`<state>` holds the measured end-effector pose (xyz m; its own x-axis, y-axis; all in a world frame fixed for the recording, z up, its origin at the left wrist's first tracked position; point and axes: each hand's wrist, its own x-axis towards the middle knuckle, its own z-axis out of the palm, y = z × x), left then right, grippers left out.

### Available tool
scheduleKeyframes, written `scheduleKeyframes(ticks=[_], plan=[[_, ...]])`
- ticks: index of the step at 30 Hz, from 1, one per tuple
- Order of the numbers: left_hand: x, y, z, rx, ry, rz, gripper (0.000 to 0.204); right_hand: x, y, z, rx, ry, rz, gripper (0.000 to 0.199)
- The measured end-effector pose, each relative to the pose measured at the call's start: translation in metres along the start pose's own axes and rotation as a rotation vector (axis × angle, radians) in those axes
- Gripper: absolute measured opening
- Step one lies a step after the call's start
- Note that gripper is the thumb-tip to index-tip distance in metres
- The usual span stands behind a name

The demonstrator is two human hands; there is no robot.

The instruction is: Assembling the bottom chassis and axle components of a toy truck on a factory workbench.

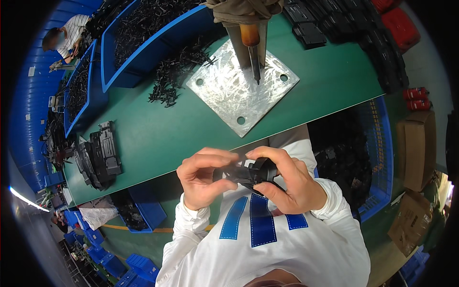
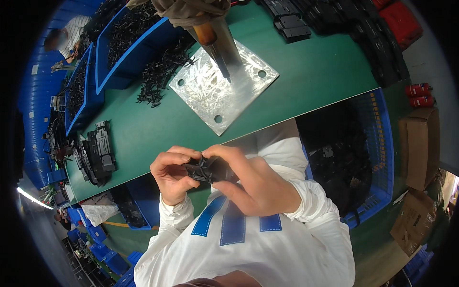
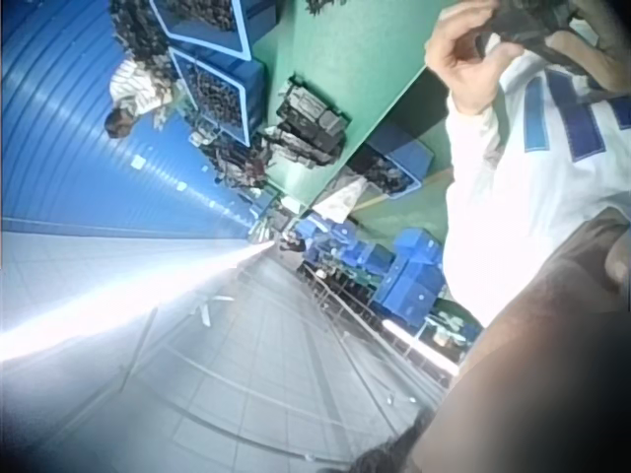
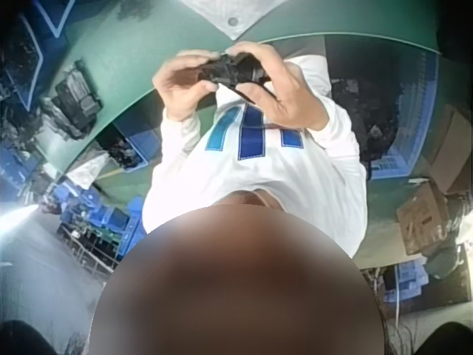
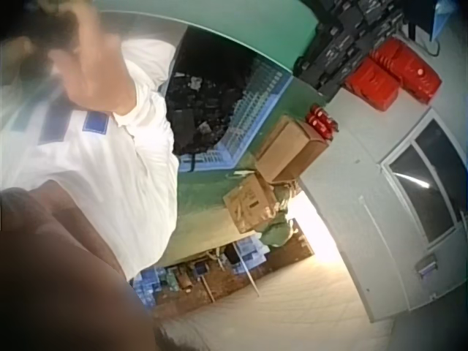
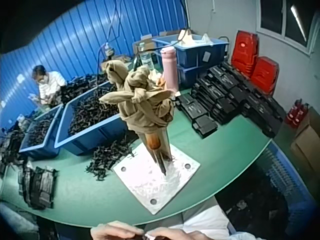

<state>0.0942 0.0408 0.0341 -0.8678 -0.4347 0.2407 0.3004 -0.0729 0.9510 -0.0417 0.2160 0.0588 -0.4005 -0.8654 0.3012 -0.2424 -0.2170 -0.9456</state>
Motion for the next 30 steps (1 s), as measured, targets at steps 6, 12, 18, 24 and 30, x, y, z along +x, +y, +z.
scheduleKeyframes(ticks=[6,12,18,24,30], plan=[[0.003,0.002,0.002,-0.026,0.003,0.010,0.047,-0.001,0.001,0.001,-0.007,-0.003,-0.018,0.050],[0.005,0.008,0.008,0.072,0.027,0.057,0.043,0.000,0.004,0.002,-0.022,0.038,-0.063,0.051],[0.003,0.010,0.017,0.223,0.073,0.115,0.038,0.002,0.006,0.000,0.018,0.078,-0.055,0.055],[0.002,0.009,0.025,0.262,0.092,0.084,0.038,-0.005,0.012,-0.001,0.045,0.132,0.082,0.047],[0.001,0.011,0.027,0.249,0.102,0.040,0.038,-0.004,0.016,-0.002,0.079,0.142,0.061,0.046]])
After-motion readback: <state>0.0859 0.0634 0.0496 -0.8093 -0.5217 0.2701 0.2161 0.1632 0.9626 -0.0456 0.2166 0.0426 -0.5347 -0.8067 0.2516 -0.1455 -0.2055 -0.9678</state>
